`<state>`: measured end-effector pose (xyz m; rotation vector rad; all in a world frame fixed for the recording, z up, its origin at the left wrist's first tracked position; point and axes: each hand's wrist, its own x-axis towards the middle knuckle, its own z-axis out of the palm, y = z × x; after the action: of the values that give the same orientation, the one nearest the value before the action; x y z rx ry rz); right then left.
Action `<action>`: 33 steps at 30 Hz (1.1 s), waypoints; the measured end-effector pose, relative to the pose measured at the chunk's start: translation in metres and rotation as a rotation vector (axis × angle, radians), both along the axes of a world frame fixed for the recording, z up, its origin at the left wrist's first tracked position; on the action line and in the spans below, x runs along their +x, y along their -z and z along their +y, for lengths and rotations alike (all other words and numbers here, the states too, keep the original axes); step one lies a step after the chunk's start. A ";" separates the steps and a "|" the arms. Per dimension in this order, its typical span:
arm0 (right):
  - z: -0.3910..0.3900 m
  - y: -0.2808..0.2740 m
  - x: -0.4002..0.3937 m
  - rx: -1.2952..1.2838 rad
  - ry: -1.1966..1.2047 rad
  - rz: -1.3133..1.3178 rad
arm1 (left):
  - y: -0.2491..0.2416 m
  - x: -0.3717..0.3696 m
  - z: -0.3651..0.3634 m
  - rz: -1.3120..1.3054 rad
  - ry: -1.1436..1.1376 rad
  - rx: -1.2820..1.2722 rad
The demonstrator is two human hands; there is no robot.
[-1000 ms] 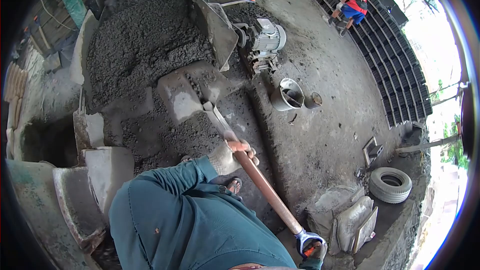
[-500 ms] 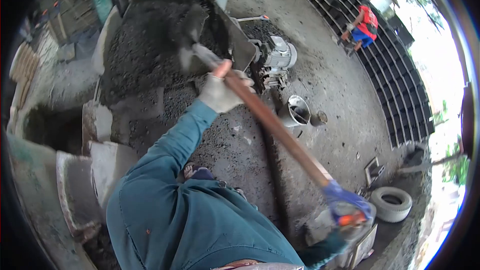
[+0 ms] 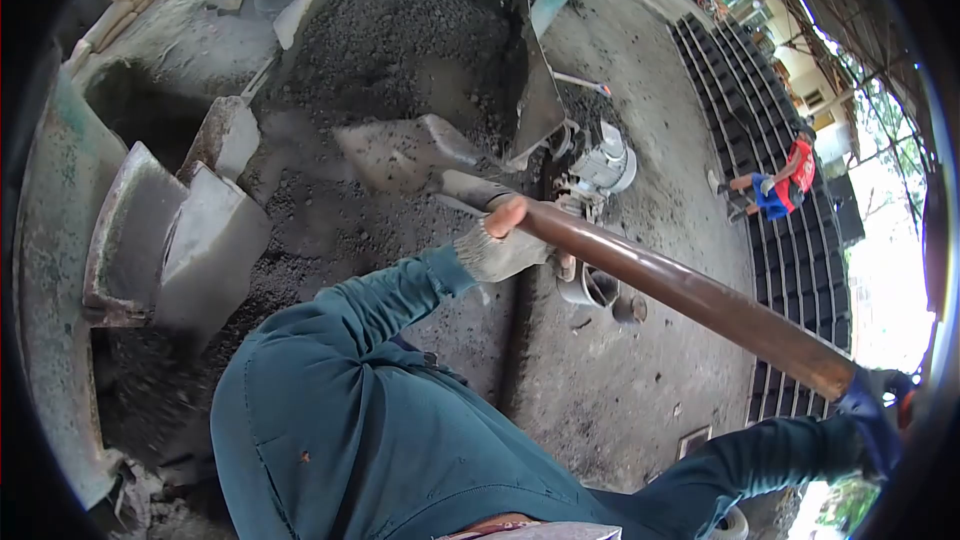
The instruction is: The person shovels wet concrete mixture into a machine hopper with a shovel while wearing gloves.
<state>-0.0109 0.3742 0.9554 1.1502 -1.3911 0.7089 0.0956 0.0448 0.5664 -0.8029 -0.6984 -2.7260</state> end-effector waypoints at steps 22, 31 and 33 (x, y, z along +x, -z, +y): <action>-0.068 0.495 -0.184 -0.472 0.148 -1.709 | 0.032 -0.079 -0.176 -0.618 -0.470 0.608; -0.062 0.676 -0.272 0.493 0.023 -1.929 | 0.234 0.132 0.057 -0.774 -1.043 1.430; -0.109 0.610 -0.209 0.912 -0.085 -1.975 | 0.283 0.183 0.127 -0.945 -1.249 1.621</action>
<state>-0.2194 0.2651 0.3457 0.9351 -3.5825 1.4480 0.2787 0.1717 0.2834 0.9800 0.7486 -1.3958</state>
